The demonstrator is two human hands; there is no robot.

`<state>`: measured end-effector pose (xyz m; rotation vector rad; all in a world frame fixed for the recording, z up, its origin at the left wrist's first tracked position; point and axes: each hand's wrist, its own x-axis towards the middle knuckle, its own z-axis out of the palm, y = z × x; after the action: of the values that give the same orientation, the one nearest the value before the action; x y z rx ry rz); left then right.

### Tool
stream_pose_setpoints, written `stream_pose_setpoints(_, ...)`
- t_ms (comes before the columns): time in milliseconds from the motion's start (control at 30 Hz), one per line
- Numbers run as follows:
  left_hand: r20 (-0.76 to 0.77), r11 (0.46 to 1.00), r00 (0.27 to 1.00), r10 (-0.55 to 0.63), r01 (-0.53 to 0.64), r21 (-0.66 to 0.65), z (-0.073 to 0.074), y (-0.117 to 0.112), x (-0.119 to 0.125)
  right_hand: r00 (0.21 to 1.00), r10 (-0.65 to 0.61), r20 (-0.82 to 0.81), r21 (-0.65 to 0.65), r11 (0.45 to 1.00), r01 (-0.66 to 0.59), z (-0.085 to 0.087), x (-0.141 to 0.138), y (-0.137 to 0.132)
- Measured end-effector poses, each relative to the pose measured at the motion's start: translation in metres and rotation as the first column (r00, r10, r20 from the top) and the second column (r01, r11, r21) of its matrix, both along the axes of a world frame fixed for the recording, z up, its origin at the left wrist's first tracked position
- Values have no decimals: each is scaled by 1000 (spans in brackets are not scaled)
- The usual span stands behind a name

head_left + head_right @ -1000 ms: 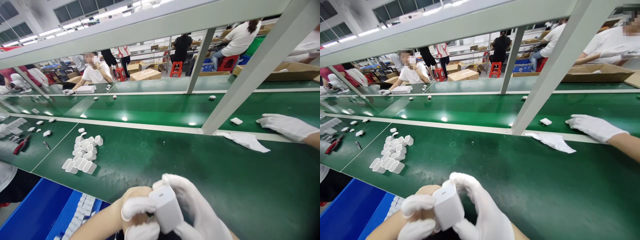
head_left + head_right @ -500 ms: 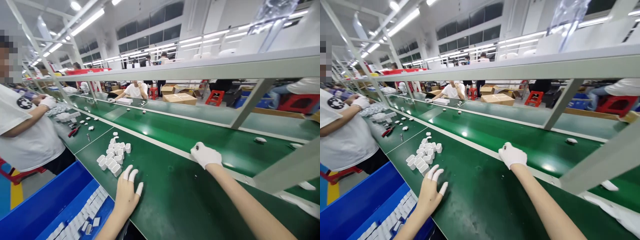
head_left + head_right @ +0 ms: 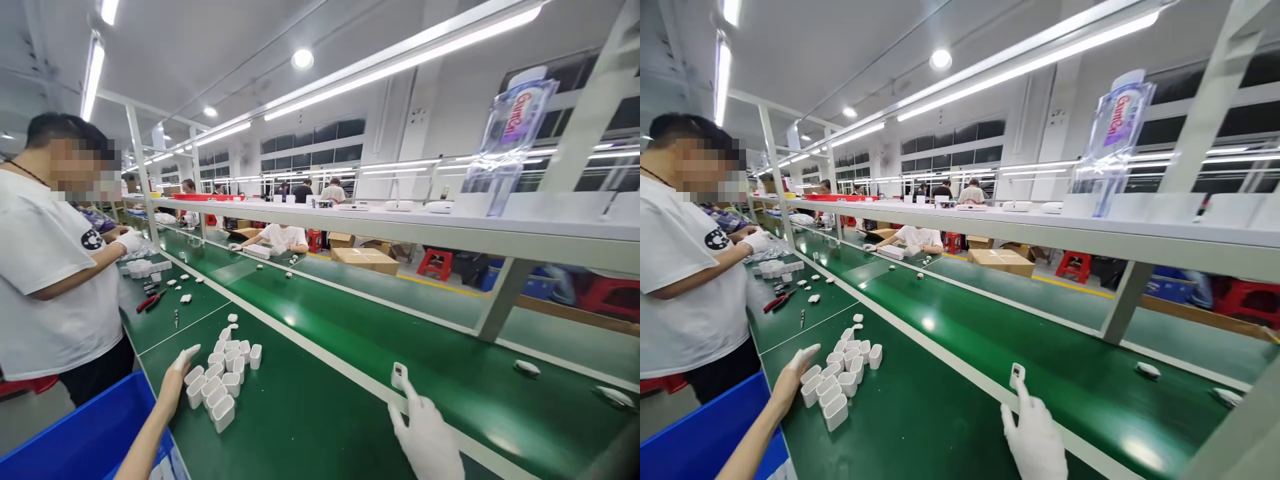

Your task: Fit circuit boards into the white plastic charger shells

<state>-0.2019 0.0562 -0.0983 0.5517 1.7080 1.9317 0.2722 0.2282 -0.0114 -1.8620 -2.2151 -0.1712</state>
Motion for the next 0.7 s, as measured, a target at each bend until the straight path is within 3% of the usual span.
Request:
stream_pose_setpoints(133,161,972,959,-233,232,25,22,47,-35,990,76,-115,-60,995,-83,-26,8,-23)
stream_pose_setpoints(300,259,905,869,-422,420,66,34,86,-34,981,91,-173,-108,988,-110,-25,11,-36)
stream_pose_setpoints(400,291,860,813,-505,503,88,36,97,-26,977,77,-200,-160,981,-110,-19,11,-39)
stream_pose_setpoints(567,317,774,723,-614,630,63,43,101,-6,970,115,-214,-115,983,-142,-14,9,-43)
stream_pose_setpoints(633,345,776,720,-602,629,42,46,100,4,967,118,-227,-107,984,-146,-12,8,-46)
stream_pose_setpoints(700,390,817,751,-533,577,7,51,101,13,960,124,-250,-103,983,-153,-11,7,-49)
